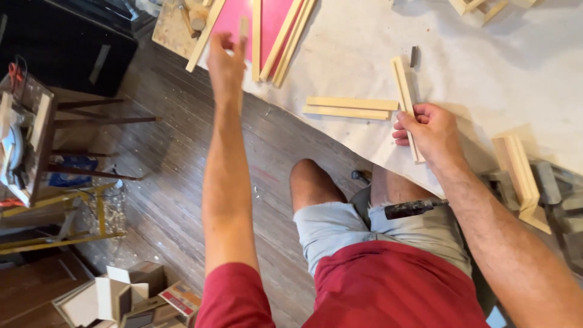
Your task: Assembling small wooden geometric frames by gluing and fitting thin wooden strips together on a workbench.
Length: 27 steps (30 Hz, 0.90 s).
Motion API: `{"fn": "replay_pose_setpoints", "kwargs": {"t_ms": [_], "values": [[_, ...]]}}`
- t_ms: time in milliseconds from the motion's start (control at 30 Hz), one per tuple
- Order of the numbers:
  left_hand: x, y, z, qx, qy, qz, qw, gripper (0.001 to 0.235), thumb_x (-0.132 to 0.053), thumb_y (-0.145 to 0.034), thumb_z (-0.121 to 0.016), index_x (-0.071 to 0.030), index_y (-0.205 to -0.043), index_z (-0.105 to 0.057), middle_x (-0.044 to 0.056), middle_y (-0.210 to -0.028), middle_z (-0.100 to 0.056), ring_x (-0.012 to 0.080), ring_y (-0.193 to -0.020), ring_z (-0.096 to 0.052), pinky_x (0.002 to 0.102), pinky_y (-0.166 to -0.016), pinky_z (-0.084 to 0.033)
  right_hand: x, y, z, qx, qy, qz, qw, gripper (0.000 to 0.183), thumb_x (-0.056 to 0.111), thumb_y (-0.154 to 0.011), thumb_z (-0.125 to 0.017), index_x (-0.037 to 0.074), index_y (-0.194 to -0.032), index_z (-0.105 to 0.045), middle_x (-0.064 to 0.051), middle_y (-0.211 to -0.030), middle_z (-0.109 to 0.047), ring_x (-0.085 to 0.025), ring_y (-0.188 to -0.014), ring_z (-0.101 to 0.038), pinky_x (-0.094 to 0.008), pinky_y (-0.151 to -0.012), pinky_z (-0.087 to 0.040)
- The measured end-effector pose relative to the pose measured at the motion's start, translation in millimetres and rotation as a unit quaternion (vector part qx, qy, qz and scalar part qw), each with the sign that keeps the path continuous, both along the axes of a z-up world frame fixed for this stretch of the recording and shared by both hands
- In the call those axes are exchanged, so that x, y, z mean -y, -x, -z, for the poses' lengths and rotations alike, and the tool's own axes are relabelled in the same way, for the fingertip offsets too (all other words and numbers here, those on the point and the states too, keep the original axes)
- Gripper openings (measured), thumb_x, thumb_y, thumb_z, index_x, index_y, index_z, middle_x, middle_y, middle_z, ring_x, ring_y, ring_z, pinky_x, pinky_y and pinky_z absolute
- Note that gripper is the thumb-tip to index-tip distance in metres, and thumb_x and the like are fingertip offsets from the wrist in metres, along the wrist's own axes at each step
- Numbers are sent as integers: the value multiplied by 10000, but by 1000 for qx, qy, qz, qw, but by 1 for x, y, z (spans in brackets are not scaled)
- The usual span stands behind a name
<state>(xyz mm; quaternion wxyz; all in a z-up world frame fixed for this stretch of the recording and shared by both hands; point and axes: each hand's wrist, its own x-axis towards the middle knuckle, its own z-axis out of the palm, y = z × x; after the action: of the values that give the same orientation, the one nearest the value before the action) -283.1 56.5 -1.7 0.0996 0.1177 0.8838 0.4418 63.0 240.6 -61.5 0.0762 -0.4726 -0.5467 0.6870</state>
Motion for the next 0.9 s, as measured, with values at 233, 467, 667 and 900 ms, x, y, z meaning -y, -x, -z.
{"fn": "replay_pose_setpoints", "kwargs": {"t_ms": [233, 467, 667, 900], "values": [[-21, 112, 50, -303, 172, 51, 936, 170, -182, -941, -776, -83, -1039, -680, 31, -913, -693, 172, -826, -681, 317, -659, -592, 1, 4, -25, 39, 22, -9, 999, 199, 129, -1010, -700, -54, -1084, -673, -172, -842, -731, -223, -688, -742, -307, -594, -655], [-53, 65, 63, -8, 265, 39, 963, 206, -244, -1000, -728, -87, -1122, -674, 25, -957, -783, 136, -842, -803, 274, -733, -718, -2, 6, -32, 52, 5, -14, 999, 447, 168, -974, -714, -89, -1313, -575, -194, -892, -754, -225, -703, -760, -308, -547, -640], [-25, 33, 23, -9, -62, 41, 997, 181, -197, -1030, -592, -47, -1027, -693, 40, -894, -680, 143, -769, -720, 226, -648, -694, -2, 3, -30, 44, -11, -26, 999, 444, 188, -975, -727, -72, -1309, -593, -180, -882, -761, -222, -696, -763, -305, -558, -649], [12, -146, -5, -152, -203, 143, 957, 204, 5, -853, -832, -63, -999, -708, 48, -827, -692, 131, -762, -644, 210, -539, -454, 4, -16, 6, -105, 55, 0, 993, 338, 283, -1082, -617, -20, -1229, -631, -184, -967, -743, -228, -754, -773, -355, -629, -687]]}}
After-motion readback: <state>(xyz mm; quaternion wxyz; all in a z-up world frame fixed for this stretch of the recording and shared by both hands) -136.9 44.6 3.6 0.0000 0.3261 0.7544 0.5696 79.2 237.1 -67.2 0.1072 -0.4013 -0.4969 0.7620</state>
